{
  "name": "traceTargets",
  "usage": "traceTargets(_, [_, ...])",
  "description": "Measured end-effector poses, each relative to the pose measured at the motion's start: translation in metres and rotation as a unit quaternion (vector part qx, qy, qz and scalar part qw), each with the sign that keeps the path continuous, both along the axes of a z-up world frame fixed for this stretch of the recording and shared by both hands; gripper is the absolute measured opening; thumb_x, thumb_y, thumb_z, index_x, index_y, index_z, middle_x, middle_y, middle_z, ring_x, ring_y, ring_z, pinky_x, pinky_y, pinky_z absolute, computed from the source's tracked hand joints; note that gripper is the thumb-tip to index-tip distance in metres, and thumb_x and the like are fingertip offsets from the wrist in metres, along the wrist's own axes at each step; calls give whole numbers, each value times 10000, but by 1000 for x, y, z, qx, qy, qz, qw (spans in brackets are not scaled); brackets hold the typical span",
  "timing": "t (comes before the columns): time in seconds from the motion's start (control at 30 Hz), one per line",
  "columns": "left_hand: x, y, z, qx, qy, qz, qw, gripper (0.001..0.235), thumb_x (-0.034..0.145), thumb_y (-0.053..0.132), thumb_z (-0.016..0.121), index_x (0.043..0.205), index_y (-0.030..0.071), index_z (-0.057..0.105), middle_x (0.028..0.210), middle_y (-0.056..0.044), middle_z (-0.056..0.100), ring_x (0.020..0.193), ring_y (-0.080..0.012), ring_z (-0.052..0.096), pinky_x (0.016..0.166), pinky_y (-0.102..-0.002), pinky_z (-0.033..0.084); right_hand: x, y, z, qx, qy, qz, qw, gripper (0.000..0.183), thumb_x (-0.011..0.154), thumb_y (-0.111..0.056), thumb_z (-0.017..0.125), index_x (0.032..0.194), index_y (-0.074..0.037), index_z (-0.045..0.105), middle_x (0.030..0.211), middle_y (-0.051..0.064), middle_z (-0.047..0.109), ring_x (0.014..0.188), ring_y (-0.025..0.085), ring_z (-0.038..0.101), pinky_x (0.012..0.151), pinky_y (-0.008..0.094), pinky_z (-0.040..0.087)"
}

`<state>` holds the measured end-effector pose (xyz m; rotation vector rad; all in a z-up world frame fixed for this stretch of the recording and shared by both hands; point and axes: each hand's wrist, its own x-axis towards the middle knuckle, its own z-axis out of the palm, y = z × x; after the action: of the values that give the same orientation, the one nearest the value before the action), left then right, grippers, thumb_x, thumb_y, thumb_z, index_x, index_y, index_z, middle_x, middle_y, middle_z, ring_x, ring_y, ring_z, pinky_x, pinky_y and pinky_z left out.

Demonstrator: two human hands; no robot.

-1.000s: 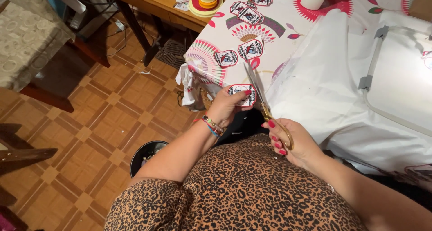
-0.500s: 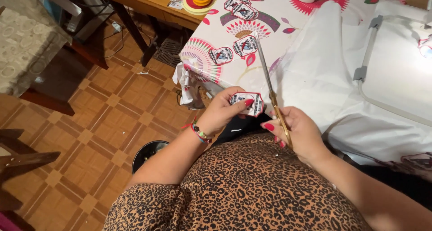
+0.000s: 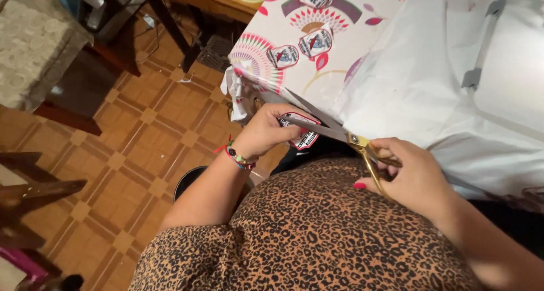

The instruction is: Cutting out individual embroidered patches from a fabric sheet using scissors and placing them into a bin.

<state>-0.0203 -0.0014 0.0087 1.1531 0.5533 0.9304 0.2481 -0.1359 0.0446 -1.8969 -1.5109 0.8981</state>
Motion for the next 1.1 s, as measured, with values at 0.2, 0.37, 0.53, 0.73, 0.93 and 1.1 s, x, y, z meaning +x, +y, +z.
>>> traceTargets(0.2, [-3,3,-11,133,32,-115,984,181,903,73,762,1081,44,774,791,-70,725,703,-106,622,624,-234,539,-2,2,13,-58,-127,50,989,809,495,-383,1026,1222,-208,718,1079,-31,810,938,110,790,944,254,581])
traceTargets(0.37, [2,1,-7,149,14,-102,983,148,896,20,745,1033,50,788,711,-66,704,655,-113,620,617,-251,532,2,2,5,-39,-98,63,992,783,535,-337,1007,1231,-147,704,1145,9,775,975,140,782,971,286,607])
traceTargets(0.53, [1,2,-15,136,18,-102,985,183,865,-7,725,1028,50,787,766,-77,732,682,-117,637,648,-256,550,2,4,2,-43,-97,64,992,757,525,-334,1016,1203,-177,719,1112,-19,799,968,134,786,920,267,619])
traceTargets(0.73, [0,4,-20,136,16,-100,985,157,880,16,730,1027,44,779,773,-93,723,674,-143,636,638,-277,552,-3,3,4,-68,-72,47,994,733,530,-288,1021,1194,-181,730,1048,-28,816,888,96,790,895,238,627])
traceTargets(0.93, [0,3,-19,129,3,-111,985,147,886,20,729,1025,45,769,844,-96,693,690,-162,620,639,-285,534,-2,3,4,-93,-84,49,991,780,511,-332,1022,1217,-191,720,1090,4,797,885,116,798,902,251,637])
traceTargets(1.1, [0,3,-24,120,-2,-114,986,144,894,14,726,1032,37,765,875,-96,682,695,-171,619,641,-286,540,1,2,-3,-95,-67,43,992,794,502,-310,1025,1222,-170,719,1074,29,805,903,114,787,907,253,641])
